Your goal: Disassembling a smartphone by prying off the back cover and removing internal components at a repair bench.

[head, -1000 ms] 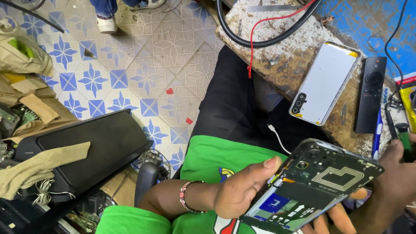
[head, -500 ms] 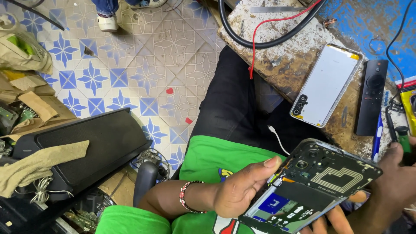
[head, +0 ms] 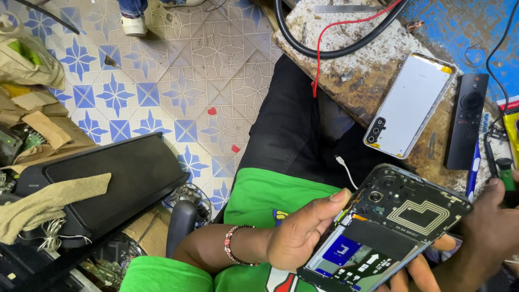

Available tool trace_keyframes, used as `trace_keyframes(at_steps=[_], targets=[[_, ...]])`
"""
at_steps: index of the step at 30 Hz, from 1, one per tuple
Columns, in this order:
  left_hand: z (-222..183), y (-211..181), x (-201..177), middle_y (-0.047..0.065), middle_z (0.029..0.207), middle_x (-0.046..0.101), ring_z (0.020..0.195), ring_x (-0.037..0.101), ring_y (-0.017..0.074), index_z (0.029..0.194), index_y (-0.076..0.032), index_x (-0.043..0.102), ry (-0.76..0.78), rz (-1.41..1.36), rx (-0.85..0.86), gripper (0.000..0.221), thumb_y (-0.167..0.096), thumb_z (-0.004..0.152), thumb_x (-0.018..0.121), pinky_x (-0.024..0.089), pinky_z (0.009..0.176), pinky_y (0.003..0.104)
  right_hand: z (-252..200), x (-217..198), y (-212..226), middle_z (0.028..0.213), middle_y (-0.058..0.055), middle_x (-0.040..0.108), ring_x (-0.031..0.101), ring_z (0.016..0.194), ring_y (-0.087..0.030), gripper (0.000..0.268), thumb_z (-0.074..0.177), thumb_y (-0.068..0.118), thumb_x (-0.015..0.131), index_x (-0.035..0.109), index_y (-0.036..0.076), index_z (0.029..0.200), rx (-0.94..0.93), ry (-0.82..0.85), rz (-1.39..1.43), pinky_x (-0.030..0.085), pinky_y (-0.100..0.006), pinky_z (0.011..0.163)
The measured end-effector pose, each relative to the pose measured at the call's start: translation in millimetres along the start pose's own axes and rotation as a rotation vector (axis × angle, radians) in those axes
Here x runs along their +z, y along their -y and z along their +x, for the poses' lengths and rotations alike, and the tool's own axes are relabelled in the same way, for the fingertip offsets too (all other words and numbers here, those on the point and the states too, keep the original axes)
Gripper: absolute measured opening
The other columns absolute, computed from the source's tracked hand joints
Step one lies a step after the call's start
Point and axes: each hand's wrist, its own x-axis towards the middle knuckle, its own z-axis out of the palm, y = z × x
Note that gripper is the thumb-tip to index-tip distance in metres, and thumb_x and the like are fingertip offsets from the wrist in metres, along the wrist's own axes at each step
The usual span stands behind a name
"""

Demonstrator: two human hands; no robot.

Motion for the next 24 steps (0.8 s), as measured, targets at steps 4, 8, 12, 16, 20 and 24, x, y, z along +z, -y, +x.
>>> trace_keyframes(at_steps=[4, 8, 12, 16, 20, 24], targets=[[10, -16, 8, 0.012, 0.156, 0.047, 0.150, 0.042, 0.0187, 0.151, -0.003, 0.045, -0.065, -0.148, -0.128, 0.046, -0.030, 0.118, 0.029, 0.025, 0.137, 0.036, -1, 2, -3, 0.124, -0.033, 0.066, 0.067, 0.101, -0.044, 0.019, 0.129, 0.002, 0.064, 0.063, -0.004, 0.147, -0.041, -0.021, 0.008, 0.053, -0.049, 0.073], [13, -31, 8, 0.006, 0.136, 0.062, 0.132, 0.059, 0.0134, 0.132, -0.002, 0.060, 0.053, -0.154, -0.153, 0.049, -0.028, 0.126, 0.019, 0.040, 0.130, 0.030, -2, 5, -14, 0.125, -0.032, 0.067, 0.067, 0.103, -0.048, 0.018, 0.129, 0.002, 0.066, 0.066, -0.006, 0.146, -0.106, -0.044, -0.035, 0.052, -0.053, 0.075], [14, -57, 1, 0.012, 0.147, 0.061, 0.138, 0.060, 0.0210, 0.158, 0.007, 0.044, 0.552, 0.125, -0.337, 0.090, -0.064, 0.110, 0.019, 0.050, 0.124, 0.033, -2, 10, -19, 0.123, -0.031, 0.066, 0.065, 0.093, -0.054, 0.025, 0.131, 0.019, 0.070, 0.066, 0.005, 0.151, -0.029, -0.072, -0.174, 0.050, -0.062, 0.062], [11, -34, -12, 0.010, 0.164, 0.048, 0.148, 0.061, 0.0295, 0.158, -0.012, 0.039, 0.925, 0.278, -0.060, 0.096, -0.082, 0.095, 0.021, 0.056, 0.130, 0.044, -1, -1, 3, 0.123, -0.031, 0.068, 0.068, 0.102, -0.046, 0.023, 0.127, 0.008, 0.064, 0.067, -0.005, 0.146, 0.011, -0.026, 0.006, 0.053, -0.052, 0.076], [10, -57, -12, 0.008, 0.177, 0.034, 0.167, 0.046, 0.0253, 0.166, -0.008, 0.031, 0.948, 0.353, -0.147, 0.099, -0.075, 0.093, 0.037, 0.048, 0.143, 0.045, 0, -4, 7, 0.130, -0.033, 0.063, 0.062, 0.111, -0.051, 0.024, 0.128, 0.007, 0.063, 0.063, -0.009, 0.146, -0.035, -0.009, -0.004, 0.049, -0.057, 0.083], [6, -42, -15, 0.008, 0.178, 0.035, 0.165, 0.051, 0.0256, 0.167, -0.012, 0.031, 0.954, 0.360, -0.082, 0.100, -0.077, 0.092, 0.034, 0.053, 0.139, 0.043, -2, -9, 19, 0.128, -0.035, 0.062, 0.061, 0.109, -0.051, 0.027, 0.127, 0.013, 0.060, 0.061, -0.006, 0.146, 0.102, 0.027, 0.014, 0.049, -0.058, 0.080]])
